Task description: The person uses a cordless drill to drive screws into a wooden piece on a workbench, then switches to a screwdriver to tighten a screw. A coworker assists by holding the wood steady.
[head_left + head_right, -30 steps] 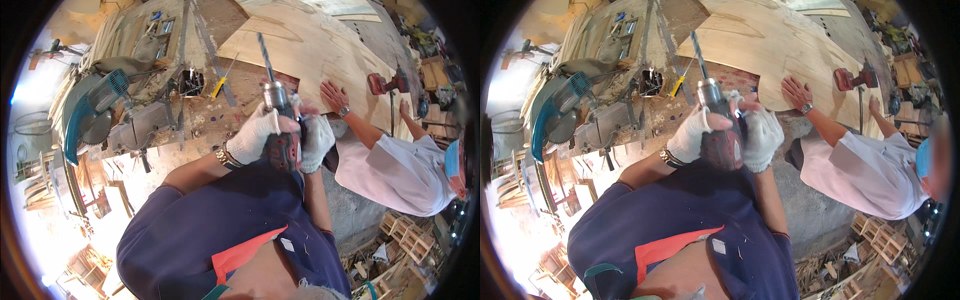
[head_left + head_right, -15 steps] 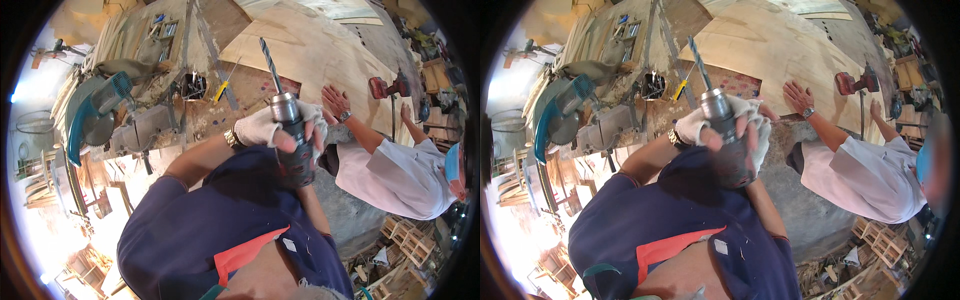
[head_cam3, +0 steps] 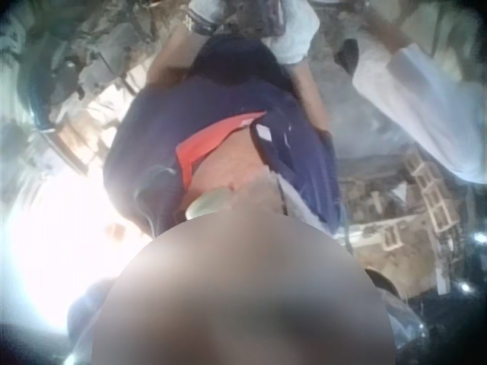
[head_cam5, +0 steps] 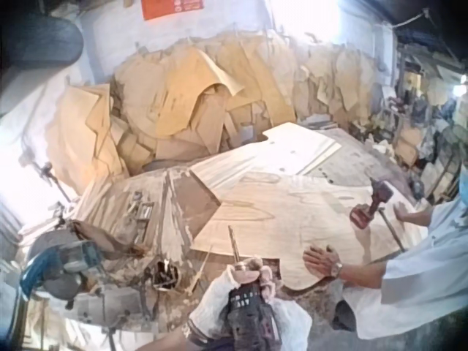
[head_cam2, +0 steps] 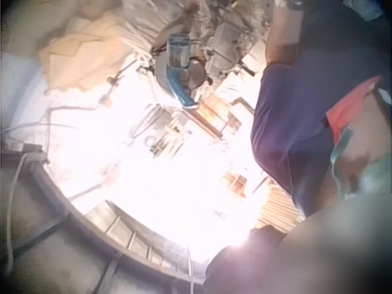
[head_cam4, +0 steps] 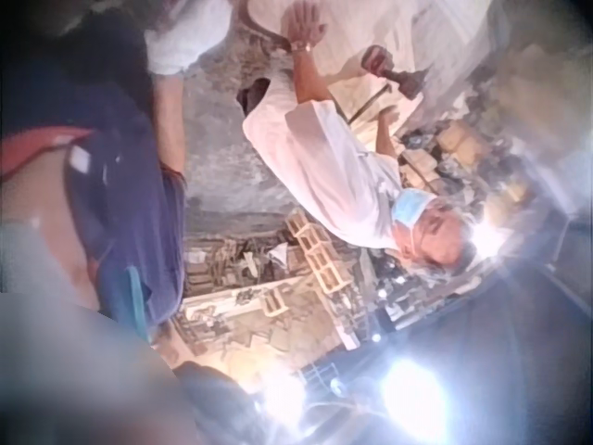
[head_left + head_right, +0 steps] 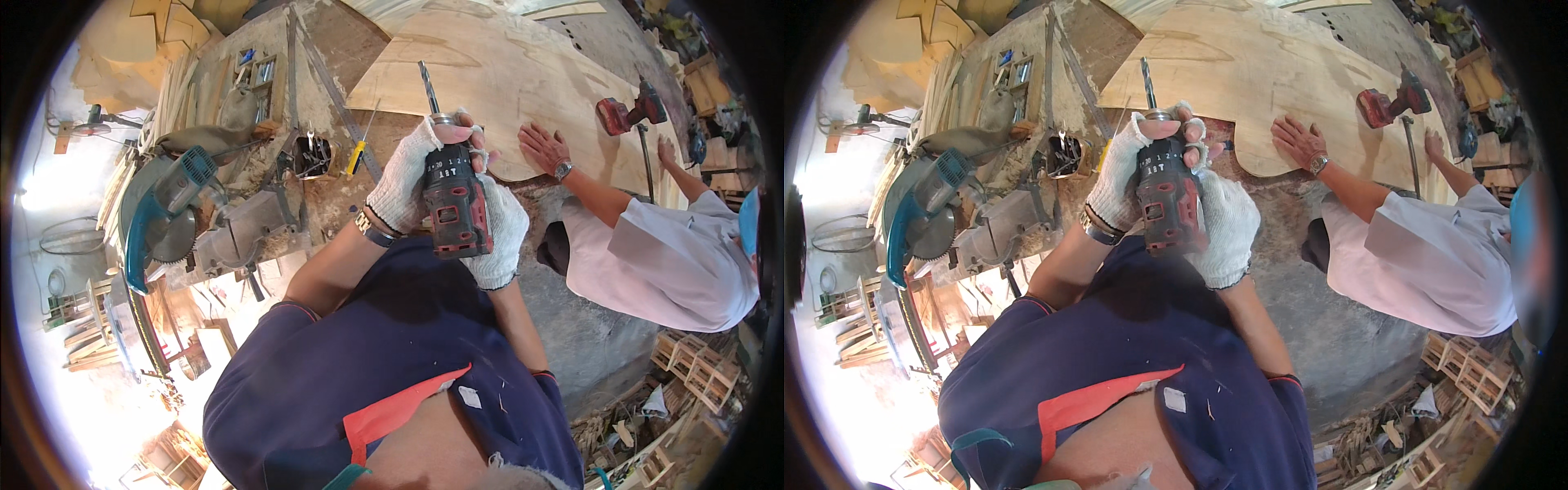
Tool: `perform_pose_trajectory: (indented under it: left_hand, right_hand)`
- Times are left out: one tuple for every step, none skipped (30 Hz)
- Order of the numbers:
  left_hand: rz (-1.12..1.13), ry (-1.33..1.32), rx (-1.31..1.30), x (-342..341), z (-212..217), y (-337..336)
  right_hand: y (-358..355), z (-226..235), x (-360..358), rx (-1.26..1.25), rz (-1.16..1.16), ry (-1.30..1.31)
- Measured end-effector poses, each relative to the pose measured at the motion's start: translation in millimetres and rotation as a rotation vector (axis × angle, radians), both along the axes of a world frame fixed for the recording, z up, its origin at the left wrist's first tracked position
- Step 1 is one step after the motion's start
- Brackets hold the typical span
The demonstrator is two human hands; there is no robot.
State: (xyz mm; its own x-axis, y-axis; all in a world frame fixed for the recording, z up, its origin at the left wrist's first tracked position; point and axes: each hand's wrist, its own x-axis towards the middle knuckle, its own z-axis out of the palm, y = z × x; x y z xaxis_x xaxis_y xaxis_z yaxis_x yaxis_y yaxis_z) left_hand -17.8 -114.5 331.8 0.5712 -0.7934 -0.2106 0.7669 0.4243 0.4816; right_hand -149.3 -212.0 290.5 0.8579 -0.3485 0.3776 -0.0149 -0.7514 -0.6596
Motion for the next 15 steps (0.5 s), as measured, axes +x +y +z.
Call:
perform_pose_trajectory:
  left_hand:
    - [-0.012,0.006,-0.007,0,0,-1]
    - [-0.026,0.001,-0.038,1,0,-1]
    - [-0.039,-0.005,-0.069,0,0,-2]
    - [-0.036,-0.003,-0.063,0,1,-2]
    - [-0.031,-0.004,-0.06,0,1,-2]
    - [-0.032,-0.008,-0.07,-1,2,-2]
    - [-0.037,-0.01,-0.071,-1,3,-2]
    - [-0.048,-0.016,-0.084,-2,5,-2]
    - [-0.044,-0.013,-0.034,-3,7,-2]
    - [-0.036,-0.009,-0.023,-5,10,-2]
    - [-0.013,0.002,0.051,-8,12,0]
    - [0.004,0.005,0.082,-11,13,1]
    - [-0.004,0.026,0.078,-12,14,0]
    - [-0.018,0.04,0.032,-13,13,-1]
    - [-0.039,0.042,-0.041,-13,12,-1]
  right_hand:
    - [-1,0,0,-0.005,0.0,0.006]
    - [-1,1,-1,-0.009,0.001,0.013]
    - [-2,2,-1,-0.007,0.002,0.02]
    - [-3,3,-2,-0.011,0.004,0.027]
    - [-4,4,-3,-0.011,0.006,0.032]
    - [-4,4,-4,-0.006,0.01,0.038]
    - [-5,5,-5,0.003,0.008,0.03]
    - [-5,5,-6,0.016,0.007,0.021]
    - [-5,5,-6,0.032,0.014,0.008]
    - [-5,5,-7,0.022,0.004,0.028]
    - [-5,4,-7,0.013,0.001,0.042]
    - [-5,4,-8,0.016,-0.007,0.073]
    - [-5,4,-9,-0.011,0.009,0.041]
    - [-6,3,-10,-0.026,0.021,0.027]
    - [-6,3,-12,-0.04,0.027,-0.009]
